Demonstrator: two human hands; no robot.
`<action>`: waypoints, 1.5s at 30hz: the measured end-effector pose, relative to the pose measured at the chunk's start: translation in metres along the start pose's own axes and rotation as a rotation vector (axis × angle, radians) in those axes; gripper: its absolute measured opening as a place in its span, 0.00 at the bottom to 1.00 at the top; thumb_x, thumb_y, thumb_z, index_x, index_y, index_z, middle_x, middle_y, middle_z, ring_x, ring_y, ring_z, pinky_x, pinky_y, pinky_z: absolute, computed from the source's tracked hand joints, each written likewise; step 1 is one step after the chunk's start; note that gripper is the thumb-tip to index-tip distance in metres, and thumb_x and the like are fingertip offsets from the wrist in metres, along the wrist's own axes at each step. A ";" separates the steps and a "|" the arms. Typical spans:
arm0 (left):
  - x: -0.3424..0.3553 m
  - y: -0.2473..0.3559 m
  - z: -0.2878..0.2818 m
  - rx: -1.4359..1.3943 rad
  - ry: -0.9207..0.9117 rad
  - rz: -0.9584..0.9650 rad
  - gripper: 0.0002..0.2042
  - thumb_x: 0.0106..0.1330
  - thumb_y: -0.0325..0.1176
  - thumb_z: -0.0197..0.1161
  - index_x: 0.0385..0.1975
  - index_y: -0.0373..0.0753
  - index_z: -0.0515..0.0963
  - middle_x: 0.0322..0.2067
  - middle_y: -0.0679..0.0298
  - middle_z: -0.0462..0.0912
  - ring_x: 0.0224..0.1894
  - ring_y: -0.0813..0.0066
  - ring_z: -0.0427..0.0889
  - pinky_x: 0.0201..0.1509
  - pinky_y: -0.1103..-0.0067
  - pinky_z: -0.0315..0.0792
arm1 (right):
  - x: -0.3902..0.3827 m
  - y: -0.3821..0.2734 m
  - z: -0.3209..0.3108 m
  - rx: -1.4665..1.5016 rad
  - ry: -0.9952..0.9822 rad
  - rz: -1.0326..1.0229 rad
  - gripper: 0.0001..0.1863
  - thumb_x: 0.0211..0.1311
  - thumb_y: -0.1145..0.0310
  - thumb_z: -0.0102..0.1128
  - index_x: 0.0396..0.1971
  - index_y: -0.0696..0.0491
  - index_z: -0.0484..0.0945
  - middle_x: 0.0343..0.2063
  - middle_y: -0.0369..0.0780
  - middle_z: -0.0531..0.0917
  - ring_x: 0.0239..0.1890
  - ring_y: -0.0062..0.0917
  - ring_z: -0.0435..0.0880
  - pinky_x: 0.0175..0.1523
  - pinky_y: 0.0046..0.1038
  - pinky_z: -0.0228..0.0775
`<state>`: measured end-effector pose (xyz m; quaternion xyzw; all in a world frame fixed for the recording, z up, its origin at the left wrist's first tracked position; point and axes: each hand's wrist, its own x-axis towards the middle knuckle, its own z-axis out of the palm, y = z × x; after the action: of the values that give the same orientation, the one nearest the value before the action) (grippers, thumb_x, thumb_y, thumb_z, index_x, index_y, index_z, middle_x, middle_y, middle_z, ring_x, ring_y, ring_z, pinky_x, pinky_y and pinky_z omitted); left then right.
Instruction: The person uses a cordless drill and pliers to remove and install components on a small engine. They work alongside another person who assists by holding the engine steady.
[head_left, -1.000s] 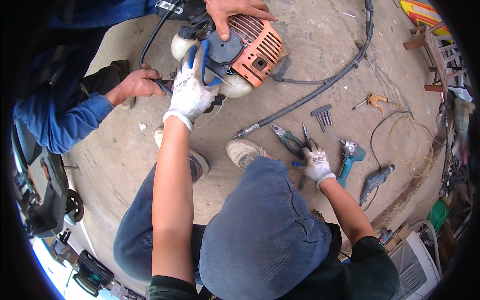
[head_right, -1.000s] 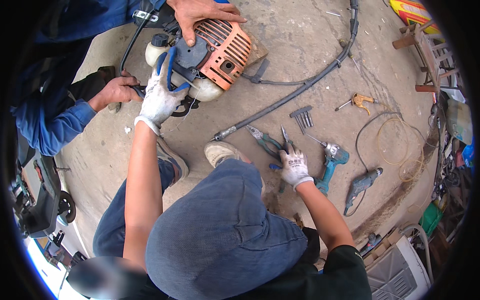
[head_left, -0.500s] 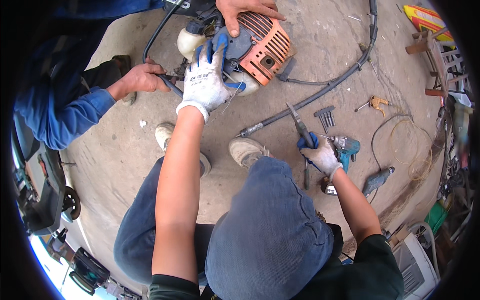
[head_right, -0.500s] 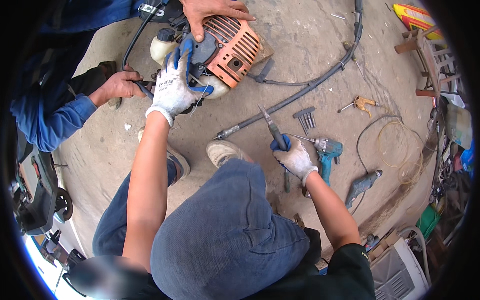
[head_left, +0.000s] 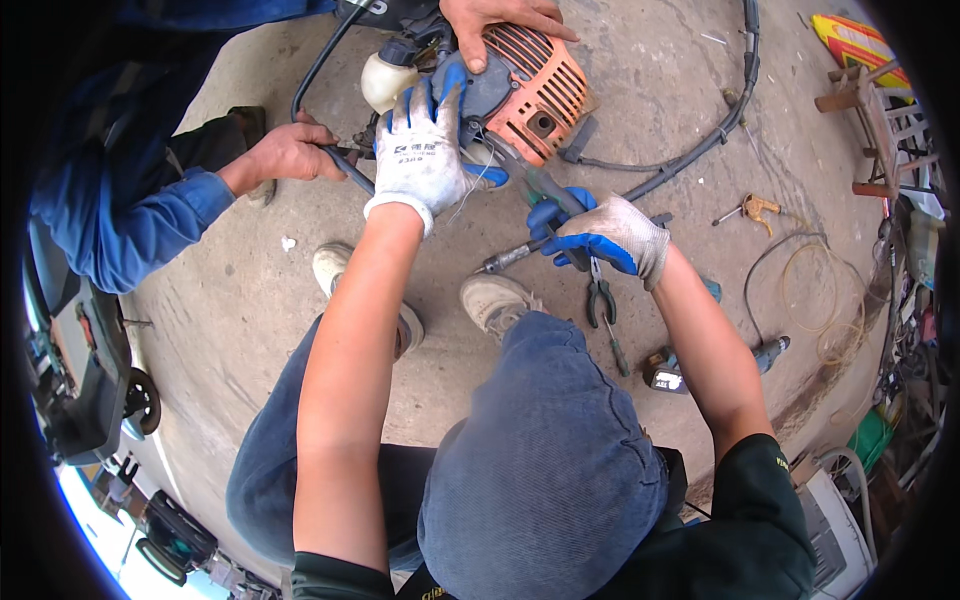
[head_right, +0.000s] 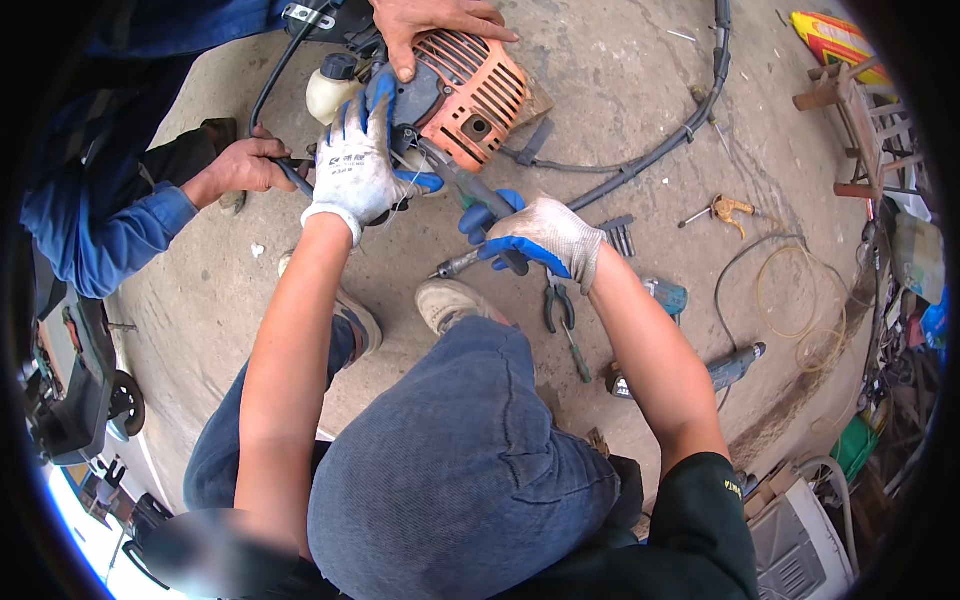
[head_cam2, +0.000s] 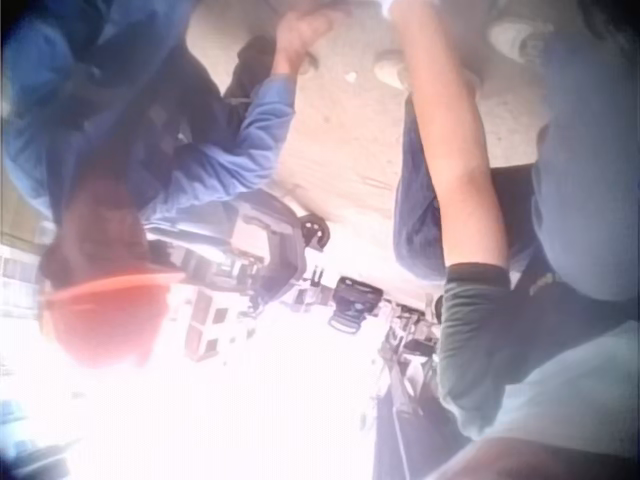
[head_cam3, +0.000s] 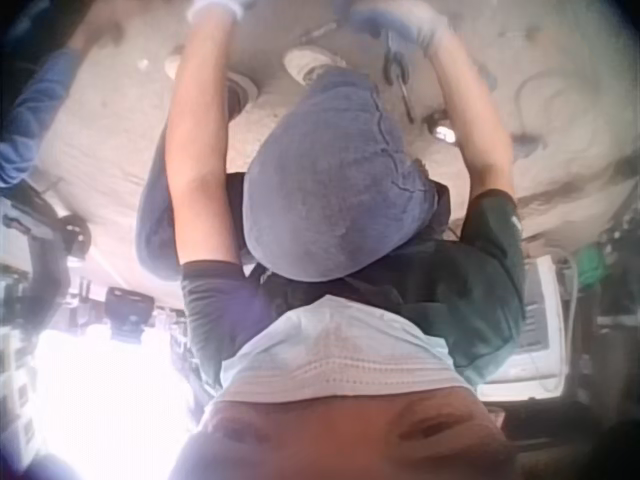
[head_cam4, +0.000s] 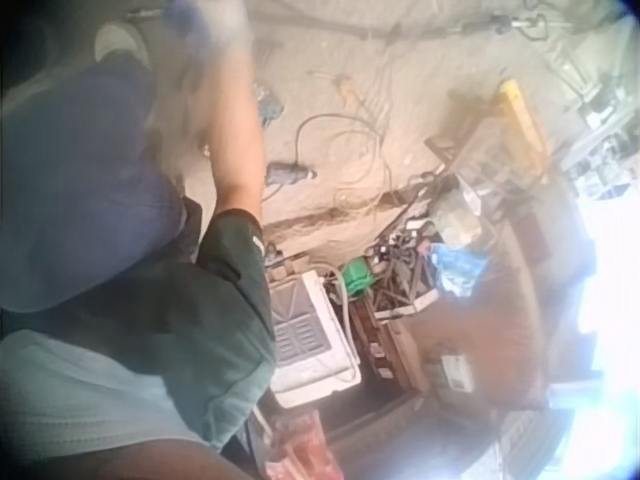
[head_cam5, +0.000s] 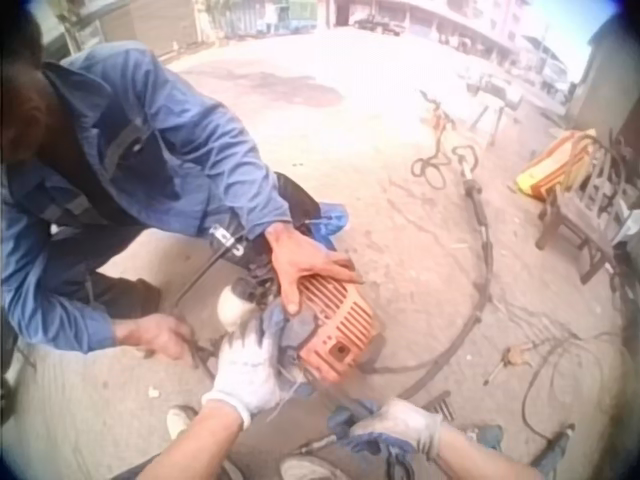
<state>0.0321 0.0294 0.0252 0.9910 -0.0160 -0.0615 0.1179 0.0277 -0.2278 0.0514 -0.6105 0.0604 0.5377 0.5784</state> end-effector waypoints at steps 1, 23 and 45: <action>0.001 0.000 -0.001 0.007 -0.016 -0.008 0.59 0.48 0.69 0.71 0.77 0.46 0.48 0.72 0.43 0.56 0.72 0.41 0.58 0.73 0.48 0.51 | 0.001 0.000 -0.001 0.063 -0.014 0.006 0.16 0.57 0.71 0.67 0.45 0.61 0.81 0.33 0.41 0.85 0.26 0.21 0.83 0.30 0.24 0.77; 0.010 -0.023 0.003 0.162 -0.139 0.047 0.53 0.48 0.62 0.75 0.75 0.54 0.54 0.71 0.47 0.59 0.70 0.47 0.66 0.63 0.54 0.70 | -0.009 0.010 -0.010 -0.081 -0.027 0.062 0.11 0.56 0.68 0.61 0.39 0.53 0.79 0.28 0.41 0.82 0.27 0.27 0.82 0.33 0.30 0.77; 0.062 0.039 0.003 0.006 0.035 -0.227 0.61 0.47 0.72 0.70 0.67 0.23 0.55 0.58 0.29 0.67 0.59 0.39 0.77 0.63 0.64 0.72 | 0.004 0.066 0.032 0.169 0.005 -0.206 0.08 0.54 0.64 0.63 0.31 0.51 0.79 0.21 0.36 0.80 0.24 0.19 0.78 0.32 0.29 0.72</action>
<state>0.0930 -0.0122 0.0246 0.9877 0.0982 -0.0572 0.1076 -0.0356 -0.2225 0.0143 -0.5637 0.0440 0.4668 0.6800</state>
